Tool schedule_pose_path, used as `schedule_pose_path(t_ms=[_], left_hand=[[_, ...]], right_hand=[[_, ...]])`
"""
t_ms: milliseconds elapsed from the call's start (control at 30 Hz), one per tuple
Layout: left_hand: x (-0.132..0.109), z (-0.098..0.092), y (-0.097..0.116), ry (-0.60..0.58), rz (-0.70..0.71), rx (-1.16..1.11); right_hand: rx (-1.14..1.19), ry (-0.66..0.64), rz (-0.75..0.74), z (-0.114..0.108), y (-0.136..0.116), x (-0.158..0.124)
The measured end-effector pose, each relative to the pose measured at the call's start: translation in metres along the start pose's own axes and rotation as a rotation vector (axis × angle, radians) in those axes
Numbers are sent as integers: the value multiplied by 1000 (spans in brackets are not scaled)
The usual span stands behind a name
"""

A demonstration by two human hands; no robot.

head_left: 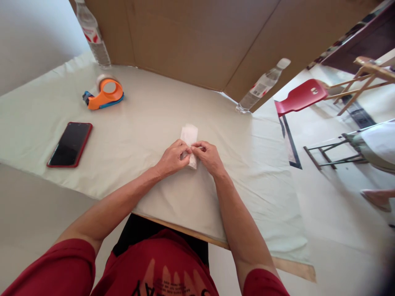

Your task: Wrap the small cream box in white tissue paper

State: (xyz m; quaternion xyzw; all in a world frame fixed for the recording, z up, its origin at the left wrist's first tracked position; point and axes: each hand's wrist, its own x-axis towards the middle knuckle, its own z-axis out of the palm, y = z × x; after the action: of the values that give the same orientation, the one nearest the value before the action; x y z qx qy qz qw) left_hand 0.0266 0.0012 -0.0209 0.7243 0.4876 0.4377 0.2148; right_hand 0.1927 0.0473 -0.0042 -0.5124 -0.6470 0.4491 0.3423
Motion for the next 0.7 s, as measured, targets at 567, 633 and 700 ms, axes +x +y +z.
schedule_pose_path(t_ms=[567, 633, 700], left_hand=[[0, -1, 0, -6, 5, 9], [0, -1, 0, -3, 6, 13], [0, -1, 0, -2, 5, 12]], right_hand=[[7, 50, -43, -1, 6, -4], [-25, 20, -81, 3, 3, -5], [-25, 6, -85, 5, 3, -5]])
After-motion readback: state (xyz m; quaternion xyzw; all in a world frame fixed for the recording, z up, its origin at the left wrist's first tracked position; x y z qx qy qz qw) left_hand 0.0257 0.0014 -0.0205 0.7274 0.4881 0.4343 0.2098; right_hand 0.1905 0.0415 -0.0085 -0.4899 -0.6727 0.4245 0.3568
